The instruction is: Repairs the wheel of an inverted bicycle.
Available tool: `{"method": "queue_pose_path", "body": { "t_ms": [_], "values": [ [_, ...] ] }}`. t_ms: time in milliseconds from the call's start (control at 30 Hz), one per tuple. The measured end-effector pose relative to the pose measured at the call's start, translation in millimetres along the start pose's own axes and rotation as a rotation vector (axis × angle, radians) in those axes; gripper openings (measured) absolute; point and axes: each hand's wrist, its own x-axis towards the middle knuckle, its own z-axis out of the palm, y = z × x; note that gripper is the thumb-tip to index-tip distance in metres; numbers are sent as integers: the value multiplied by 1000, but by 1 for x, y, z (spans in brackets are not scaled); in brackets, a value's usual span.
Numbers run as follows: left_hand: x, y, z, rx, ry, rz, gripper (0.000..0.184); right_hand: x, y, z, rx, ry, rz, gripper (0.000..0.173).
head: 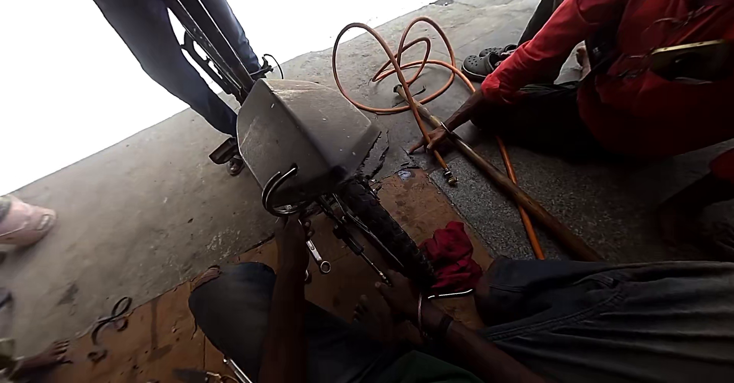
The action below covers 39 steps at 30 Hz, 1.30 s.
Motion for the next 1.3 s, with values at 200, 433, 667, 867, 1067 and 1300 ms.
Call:
{"method": "queue_pose_path", "body": {
  "t_ms": [200, 433, 667, 867, 1067, 1300],
  "values": [
    [-88, -104, -6, 37, -15, -295, 37, 0, -4, 1, 106, 13, 53, 43],
    [-109, -103, -4, -226, -68, -462, 52, -19, -1, -6, 243, -37, 84, 40],
    [-96, -113, -2, -483, -291, -538, 58, -17, -6, -1, 173, 10, 48, 36],
    [-98, -113, -3, -127, -166, -347, 44, -22, -6, -4, 182, -22, 3, 38],
    [-104, -106, -9, 257, -42, -166, 35, -37, -17, -10, 190, -56, 6, 40],
    [-121, -101, -11, 445, -71, -120, 33, -52, -30, -13, 181, -43, 35, 45]
  ]
}}
